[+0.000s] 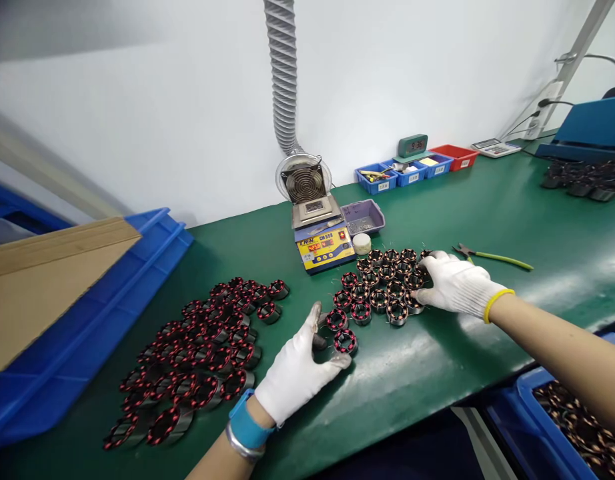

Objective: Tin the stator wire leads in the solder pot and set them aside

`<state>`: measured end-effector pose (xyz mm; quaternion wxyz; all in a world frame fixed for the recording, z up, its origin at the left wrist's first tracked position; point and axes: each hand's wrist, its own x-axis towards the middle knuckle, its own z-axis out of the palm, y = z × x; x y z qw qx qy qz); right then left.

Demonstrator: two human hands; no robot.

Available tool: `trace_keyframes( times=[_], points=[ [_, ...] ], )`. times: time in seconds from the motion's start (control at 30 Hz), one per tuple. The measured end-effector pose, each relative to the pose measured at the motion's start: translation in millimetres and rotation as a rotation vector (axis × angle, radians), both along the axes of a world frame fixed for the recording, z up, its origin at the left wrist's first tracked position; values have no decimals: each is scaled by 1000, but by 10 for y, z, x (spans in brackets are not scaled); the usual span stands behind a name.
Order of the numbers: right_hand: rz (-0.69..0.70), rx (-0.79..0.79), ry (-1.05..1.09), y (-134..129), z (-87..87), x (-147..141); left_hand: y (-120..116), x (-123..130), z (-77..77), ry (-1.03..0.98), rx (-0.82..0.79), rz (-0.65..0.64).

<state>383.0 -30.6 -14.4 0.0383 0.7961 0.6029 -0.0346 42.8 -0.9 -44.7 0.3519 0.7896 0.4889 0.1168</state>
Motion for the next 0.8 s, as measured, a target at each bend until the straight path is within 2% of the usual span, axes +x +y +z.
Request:
trace_keyframes(
  times=[0.33, 0.57, 0.8],
  points=[
    [-67, -121, 2, 155, 146, -43, 9, -9, -6, 24, 31, -18],
    [-6, -74, 80, 139, 117, 5, 17, -8, -6, 42, 36, -18],
    [-16, -111, 121, 152, 107, 20, 19, -9, 4, 30, 26, -16]
  ],
)
